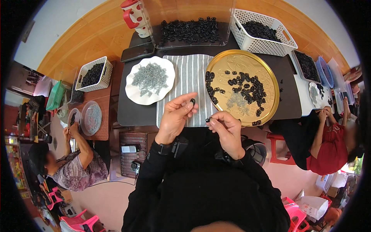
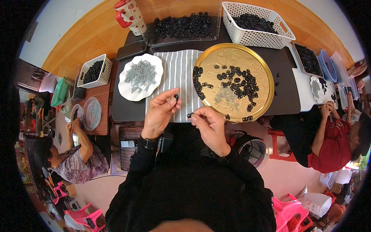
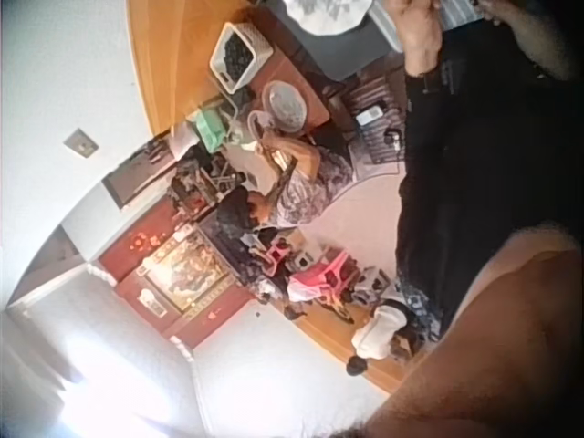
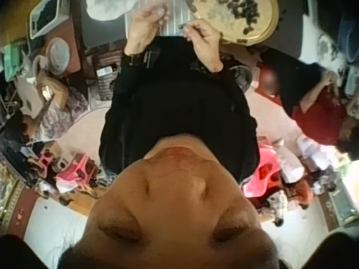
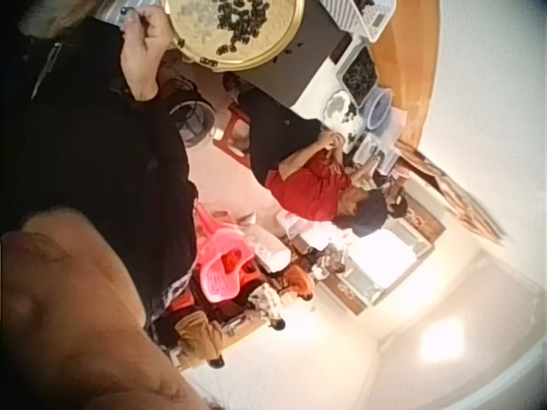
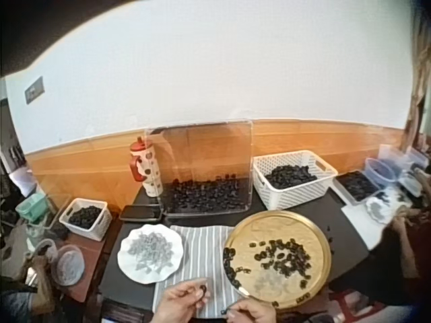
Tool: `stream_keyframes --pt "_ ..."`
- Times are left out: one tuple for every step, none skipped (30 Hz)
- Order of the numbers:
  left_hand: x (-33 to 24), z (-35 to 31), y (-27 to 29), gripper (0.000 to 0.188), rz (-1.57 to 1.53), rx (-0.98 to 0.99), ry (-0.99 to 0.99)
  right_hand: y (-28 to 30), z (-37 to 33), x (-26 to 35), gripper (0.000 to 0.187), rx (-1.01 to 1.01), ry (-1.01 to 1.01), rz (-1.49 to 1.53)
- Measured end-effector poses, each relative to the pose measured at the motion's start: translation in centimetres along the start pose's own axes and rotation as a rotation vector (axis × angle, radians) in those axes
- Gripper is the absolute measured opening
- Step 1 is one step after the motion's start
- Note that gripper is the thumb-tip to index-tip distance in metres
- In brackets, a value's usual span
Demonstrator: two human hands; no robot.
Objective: The person sits at a table and assembles small black plastic components by hand. They pick up a black piece from a gold tray and a silver pin from a white plate, then insert the pin into the black piece. The assembled units are placed back onto the tray. The process is repeated continuously throughout the clip.
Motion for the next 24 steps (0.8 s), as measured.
stream_keyframes --pt "0.2 0.0 0.2 0.032 0.025 0.010 -0.009 -0.2 0.1 0.0 0.005 0.010 -0.005 0.010" --pt "0.2 -0.3 0.1 0.032 0.040 0.011 -0.029 -0.4 0.2 -0.1 0.005 0.021 -0.010 0.019" --pt "0.2 -0.7 0.1 0.032 0.054 0.010 -0.049 -0.5 0.3 -0.1 0.005 0.021 -0.009 0.020" --pt "0.3 -1.0 0.0 0.033 0.067 0.009 -0.069 -0.6 0.4 0.0 0.004 0.022 -0.008 0.021" --pt "0.4 -1.1 0.0 0.028 0.102 -0.003 -0.090 -0.7 0.4 0.0 0.004 0.022 -0.007 0.022" --pt "0.4 -1.4 -0.2 0.025 0.129 -0.028 -0.107 -0.8 0.5 0.0 0.004 0.019 0.033 0.013" --pt "0.2 -1.7 -0.5 0.022 0.156 -0.054 -0.124 -0.8 0.7 0.0 0.004 0.016 0.074 0.004" --pt "0.1 -1.9 -0.6 0.019 0.183 -0.079 -0.140 -0.8 0.9 0.1 0.003 0.013 0.114 -0.005" --pt "0.2 -2.0 -0.4 0.015 0.214 -0.051 -0.163 -1.3 1.2 0.6 0.003 0.028 0.189 0.051" --pt "0.3 -2.2 -0.3 0.015 0.243 -0.041 -0.168 -1.7 1.5 0.6 0.003 0.031 0.204 0.051" --pt "0.4 -2.3 -0.3 0.016 0.273 -0.030 -0.173 -2.0 1.7 0.6 0.004 0.035 0.218 0.051" --pt "0.4 -2.3 -0.2 0.017 0.301 -0.018 -0.178 -2.2 1.9 0.6 0.004 0.037 0.234 0.049" --pt "0.5 -2.3 -0.1 0.018 0.286 -0.024 -0.205 -2.3 2.0 0.4 0.004 0.034 0.247 0.021" --pt "0.7 -2.2 0.0 0.018 0.270 -0.030 -0.233 -2.2 2.1 -0.1 0.004 0.032 0.260 -0.007" --pt "0.7 -2.1 0.2 0.019 0.256 -0.039 -0.263 -2.3 2.2 -0.5 0.004 0.033 0.272 -0.032" --pt "0.7 -2.1 0.1 0.019 0.244 -0.029 -0.277 -2.3 2.1 -0.8 0.005 0.047 0.212 -0.003" --pt "0.7 -2.0 0.0 0.020 0.233 -0.019 -0.291 -2.3 1.8 -1.0 0.005 0.061 0.152 0.027" --pt "0.6 -2.0 0.1 0.020 0.222 -0.010 -0.304 -2.3 1.5 -1.2 0.005 0.074 0.090 0.057" --pt "0.7 -2.0 0.2 0.020 0.219 -0.006 -0.310 -2.2 1.4 -1.3 0.006 0.059 0.102 0.040" --pt "0.9 -2.0 0.4 0.020 0.216 -0.001 -0.315 -2.1 1.4 -1.4 0.006 0.043 0.114 0.023" --pt "0.9 -2.0 0.6 0.021 0.213 0.004 -0.321 -2.0 1.3 -1.5 0.006 0.027 0.126 0.005" --pt "0.9 -2.1 0.5 0.020 0.217 0.005 -0.316 -1.9 1.4 -1.3 0.006 0.007 0.137 0.014" --pt "0.8 -2.2 0.2 0.020 0.221 0.006 -0.312 -1.9 1.7 -1.0 0.006 -0.013 0.149 0.023" --pt "0.7 -2.3 0.0 0.019 0.227 0.010 -0.308 -1.9 1.9 -0.7 0.006 -0.034 0.162 0.034"
Point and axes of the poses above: each hand's wrist, its own z-axis towards the middle knuckle, its own y-axis out of the back of the hand, x = y × z, the point moved 2 cm from there along z, towards the middle knuckle, and after that the axes turned 12 degrees about -x, right-handed, at the moved point
